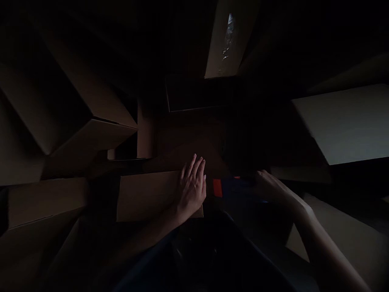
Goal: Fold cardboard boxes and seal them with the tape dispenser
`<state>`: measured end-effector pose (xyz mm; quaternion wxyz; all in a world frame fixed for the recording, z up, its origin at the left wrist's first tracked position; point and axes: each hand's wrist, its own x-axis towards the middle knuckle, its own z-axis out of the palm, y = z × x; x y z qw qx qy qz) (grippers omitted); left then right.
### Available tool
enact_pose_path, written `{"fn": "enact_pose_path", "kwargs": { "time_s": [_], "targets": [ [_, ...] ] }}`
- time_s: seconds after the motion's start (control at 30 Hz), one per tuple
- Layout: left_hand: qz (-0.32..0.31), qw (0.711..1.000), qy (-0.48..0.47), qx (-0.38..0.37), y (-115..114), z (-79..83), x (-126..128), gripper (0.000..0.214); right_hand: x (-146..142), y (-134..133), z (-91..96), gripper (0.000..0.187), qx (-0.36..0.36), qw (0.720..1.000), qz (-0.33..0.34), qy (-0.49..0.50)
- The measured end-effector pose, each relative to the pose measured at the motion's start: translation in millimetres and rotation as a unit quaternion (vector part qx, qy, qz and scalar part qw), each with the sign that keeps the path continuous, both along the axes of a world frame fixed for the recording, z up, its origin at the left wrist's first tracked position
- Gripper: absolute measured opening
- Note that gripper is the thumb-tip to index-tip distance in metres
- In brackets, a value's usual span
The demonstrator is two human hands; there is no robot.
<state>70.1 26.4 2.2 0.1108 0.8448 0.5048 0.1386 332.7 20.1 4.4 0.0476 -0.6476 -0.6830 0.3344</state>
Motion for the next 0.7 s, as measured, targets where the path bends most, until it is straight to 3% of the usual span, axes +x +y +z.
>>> {"fn": "enact_pose_path", "kwargs": {
  "time_s": [0.13,0.5,0.7],
  "targets": [
    [-0.002,1.000,0.004,-0.005,0.7,1.2,0.7,0.047,-13.6,1.3,6.0,0.041,-0.060,0.997,0.009,-0.052],
    [-0.003,1.000,-0.008,0.001,0.5,0.0,1.6,0.046,-47.0,-9.3,9.8,0.038,0.002,0.994,0.019,-0.106],
    [0.014,1.000,-0.005,-0.007,-0.4,2.4,3.7,0.046,-71.5,-15.0,27.0,0.036,-0.033,0.986,0.008,-0.161]
  ]
}}
